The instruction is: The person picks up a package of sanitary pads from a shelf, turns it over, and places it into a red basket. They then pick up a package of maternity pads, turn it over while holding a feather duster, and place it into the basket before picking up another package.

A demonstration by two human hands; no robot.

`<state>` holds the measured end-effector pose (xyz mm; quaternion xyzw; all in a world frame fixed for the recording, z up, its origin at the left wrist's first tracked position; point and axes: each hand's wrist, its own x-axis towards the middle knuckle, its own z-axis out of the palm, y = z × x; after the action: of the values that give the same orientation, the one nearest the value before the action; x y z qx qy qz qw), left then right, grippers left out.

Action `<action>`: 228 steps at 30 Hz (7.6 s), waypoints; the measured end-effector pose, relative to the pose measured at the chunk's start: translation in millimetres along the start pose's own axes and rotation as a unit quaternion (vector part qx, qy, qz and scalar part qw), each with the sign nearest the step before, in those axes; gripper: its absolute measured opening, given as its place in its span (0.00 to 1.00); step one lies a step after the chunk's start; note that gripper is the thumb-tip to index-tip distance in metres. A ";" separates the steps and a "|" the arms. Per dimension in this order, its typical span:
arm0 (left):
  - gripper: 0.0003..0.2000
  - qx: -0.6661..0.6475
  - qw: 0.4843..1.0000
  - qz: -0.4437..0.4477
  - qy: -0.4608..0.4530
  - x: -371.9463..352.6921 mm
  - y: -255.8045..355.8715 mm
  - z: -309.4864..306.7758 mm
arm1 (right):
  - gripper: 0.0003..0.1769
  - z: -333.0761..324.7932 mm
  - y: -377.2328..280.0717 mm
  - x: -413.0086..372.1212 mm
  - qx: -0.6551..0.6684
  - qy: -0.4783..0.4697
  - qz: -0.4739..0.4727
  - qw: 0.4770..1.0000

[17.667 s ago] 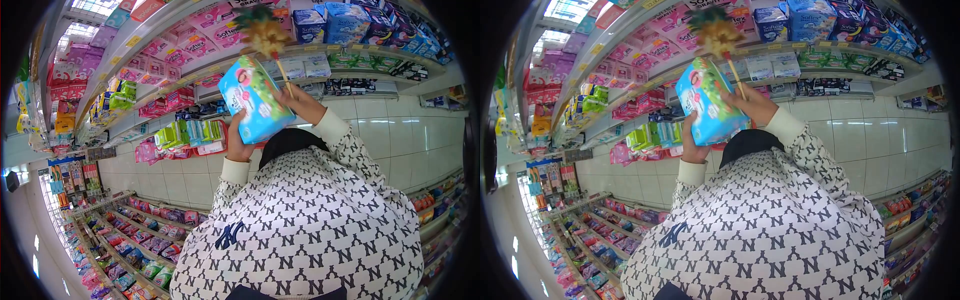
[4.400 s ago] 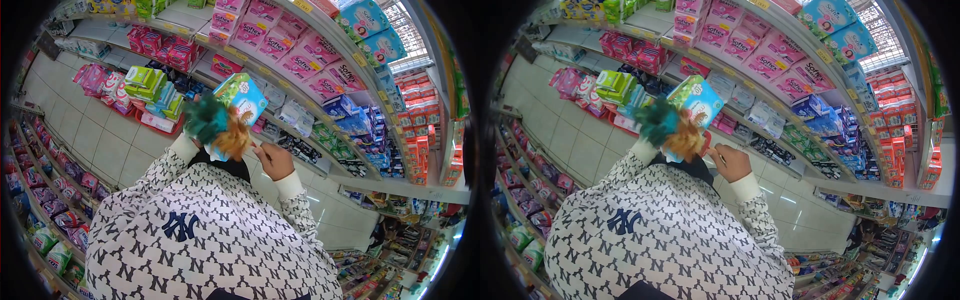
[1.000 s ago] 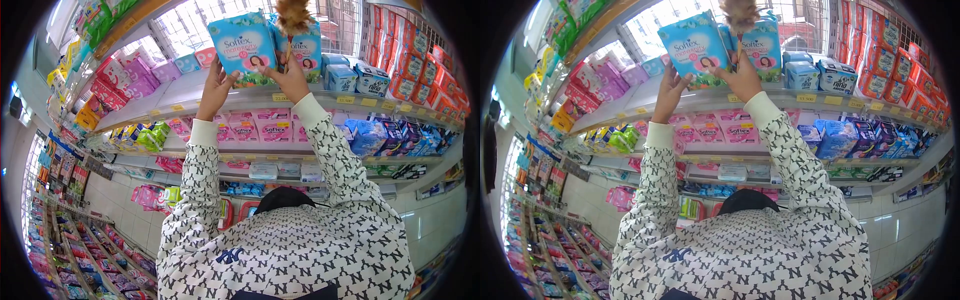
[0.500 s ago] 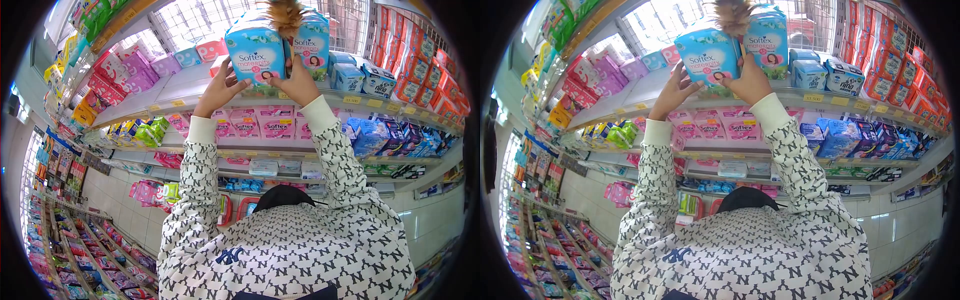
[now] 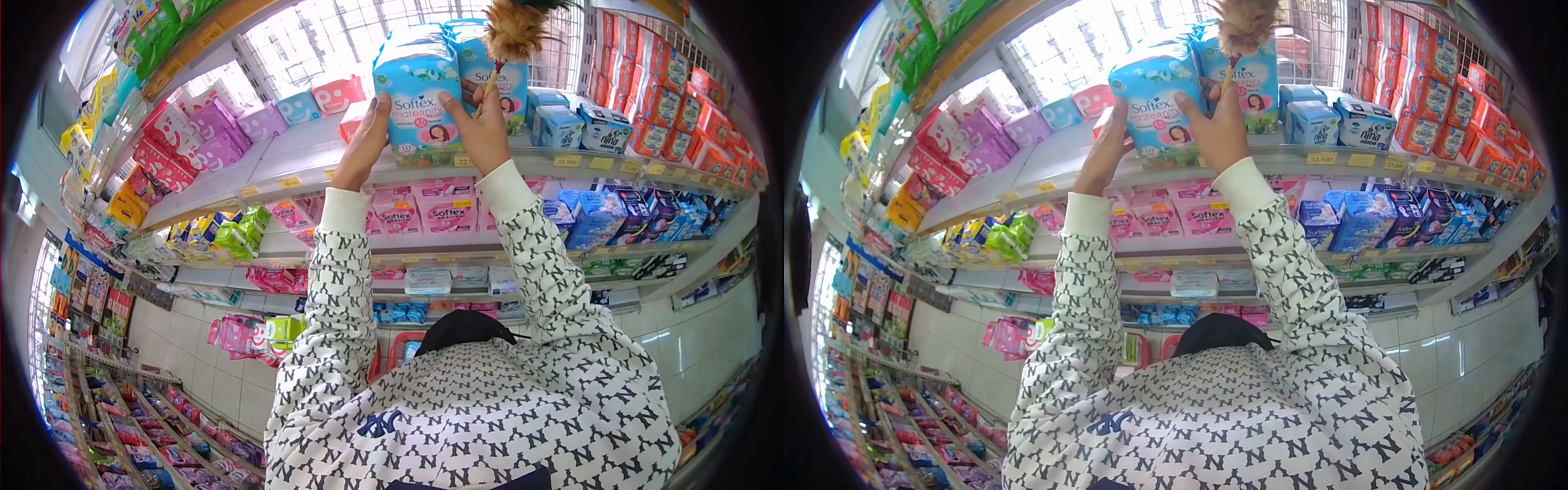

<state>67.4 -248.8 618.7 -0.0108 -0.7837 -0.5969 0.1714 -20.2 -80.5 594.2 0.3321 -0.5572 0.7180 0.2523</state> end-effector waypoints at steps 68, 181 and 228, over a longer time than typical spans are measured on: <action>0.45 -0.507 0.795 -0.332 -0.036 -392.1 -267.3 117.2 | 0.30 -119.4 -77.7 -491.2 0.100 0.130 0.550 0.819; 0.45 -0.084 0.951 -0.070 0.291 -343.9 -97.7 206.6 | 0.24 -210.4 -74.5 -304.5 -0.083 -0.230 0.316 0.916; 0.21 -0.037 0.995 -0.035 0.087 -333.3 -188.8 205.5 | 0.11 -251.2 -93.8 -289.8 -0.172 -0.186 0.172 0.952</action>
<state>286.7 -47.5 301.9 0.0619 -0.7434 -0.6295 0.2173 188.3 188.5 394.0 0.3105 -0.7577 0.5696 0.0702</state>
